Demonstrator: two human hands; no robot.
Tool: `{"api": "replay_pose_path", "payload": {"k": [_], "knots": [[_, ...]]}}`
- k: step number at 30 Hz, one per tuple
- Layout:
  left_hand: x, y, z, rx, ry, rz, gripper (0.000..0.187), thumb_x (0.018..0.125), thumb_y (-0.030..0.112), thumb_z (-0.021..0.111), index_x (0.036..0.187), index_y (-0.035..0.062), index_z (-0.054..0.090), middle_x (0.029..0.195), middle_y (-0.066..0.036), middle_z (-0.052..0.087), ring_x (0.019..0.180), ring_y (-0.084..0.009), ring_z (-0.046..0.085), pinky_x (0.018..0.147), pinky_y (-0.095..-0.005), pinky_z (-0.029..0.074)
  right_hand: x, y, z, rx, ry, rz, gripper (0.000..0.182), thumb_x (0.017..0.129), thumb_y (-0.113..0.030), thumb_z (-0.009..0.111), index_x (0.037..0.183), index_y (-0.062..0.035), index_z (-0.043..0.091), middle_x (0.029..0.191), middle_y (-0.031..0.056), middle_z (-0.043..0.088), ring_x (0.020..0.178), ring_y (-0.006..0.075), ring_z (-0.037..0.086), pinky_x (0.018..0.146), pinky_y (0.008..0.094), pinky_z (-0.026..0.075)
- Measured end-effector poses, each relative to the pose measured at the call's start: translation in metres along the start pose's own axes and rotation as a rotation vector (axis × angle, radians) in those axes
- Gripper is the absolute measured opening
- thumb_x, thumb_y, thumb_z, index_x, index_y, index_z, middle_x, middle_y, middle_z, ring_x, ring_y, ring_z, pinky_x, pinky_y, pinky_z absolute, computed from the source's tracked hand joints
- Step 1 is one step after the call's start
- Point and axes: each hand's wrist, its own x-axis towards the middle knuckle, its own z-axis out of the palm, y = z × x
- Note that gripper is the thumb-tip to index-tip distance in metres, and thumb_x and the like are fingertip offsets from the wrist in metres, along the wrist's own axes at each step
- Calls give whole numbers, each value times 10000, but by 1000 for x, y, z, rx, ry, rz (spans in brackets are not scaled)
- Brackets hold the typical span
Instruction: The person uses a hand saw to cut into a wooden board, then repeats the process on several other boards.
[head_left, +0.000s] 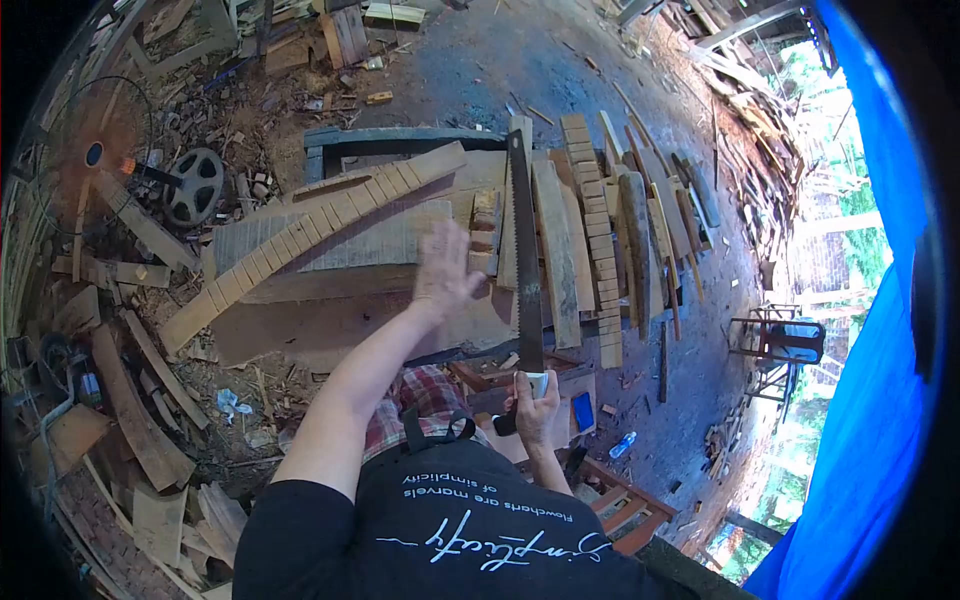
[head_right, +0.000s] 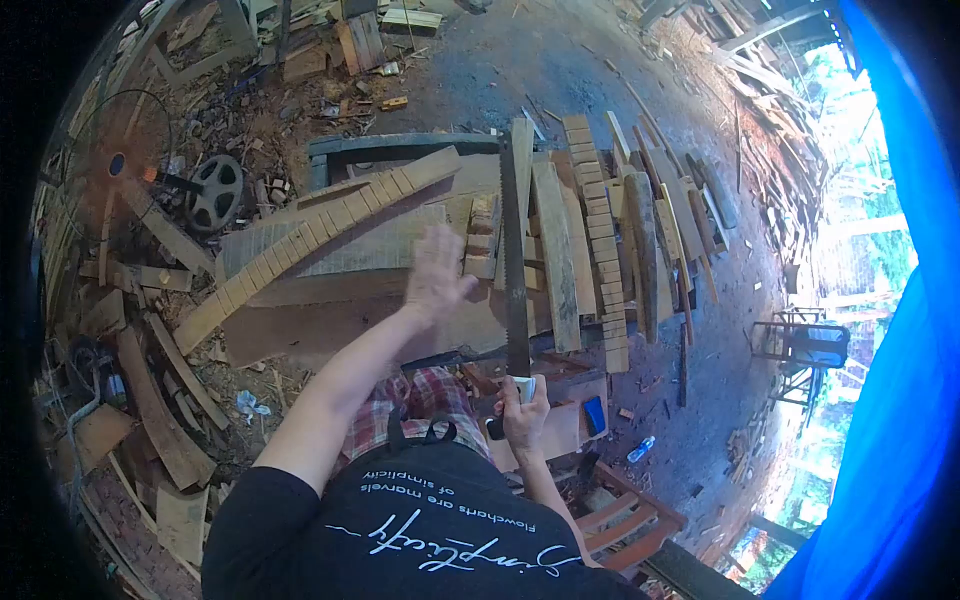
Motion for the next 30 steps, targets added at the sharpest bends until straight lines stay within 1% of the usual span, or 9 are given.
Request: {"api": "replay_pose_path", "payload": {"k": [2,6,8,11,13,15,18,23,30], "knots": [[0,9,31,-380,-227,392,773,881,454,518,1438,-21,268,1522,-242,166,1423,-412,91,1146,-514,79,-2,-7,2,36,17,15,208,919,-158,625,872,-59,448,658,17,555,505,61,532,440,206,432],[8,3,23,-178,33,260,778,874,452,529,1442,-11,267,1524,-246,150,1417,-437,78,1147,-511,79,-7,-8,1,54,29,22,198,924,-151,616,877,-64,445,660,11,550,509,57,527,442,202,430],[17,-9,10,10,54,-126,746,892,462,514,1439,11,285,1535,-221,132,1426,-413,44,1150,-515,55,-9,-2,0,22,47,-16,195,927,-154,611,877,-70,442,660,11,553,513,56,526,442,205,430],[17,3,2,55,-48,35,744,893,463,506,1441,12,283,1544,-209,105,1430,-406,15,1146,-519,51,-11,14,-5,-36,23,-12,217,931,-230,610,939,-73,460,682,40,587,514,104,564,450,225,448],[12,4,19,69,15,179,600,884,435,524,1338,47,460,1486,-208,273,1400,-414,163,1121,-576,72,-14,16,-3,-49,1,-15,204,938,-230,599,942,-74,468,685,41,591,519,103,567,454,222,449],[9,4,21,-159,-210,470,340,898,363,522,1036,67,615,1235,-176,540,1252,-373,426,1068,-533,260,-18,14,0,-14,26,11,191,927,-167,615,881,-75,454,670,10,562,518,63,529,456,205,430],[-1,-21,22,-470,-13,344,245,908,300,528,799,88,587,879,-131,631,924,-325,617,823,-458,473,-20,12,4,-2,22,5,194,927,-168,614,877,-74,452,669,11,561,520,64,533,456,205,429],[-33,-77,-46,-256,174,-9,293,917,329,538,741,94,549,728,-164,609,641,-333,627,507,-436,473,-16,17,6,6,-31,-19,197,925,-170,617,877,-74,452,661,12,555,507,68,532,448,209,429],[-37,-143,-97,-18,395,-162,249,799,317,679,870,116,550,942,-82,566,885,-297,537,768,-415,434,-2,19,25,23,-116,-48,199,920,-178,626,889,-74,459,637,6,550,471,70,518,422,216,415]]}}
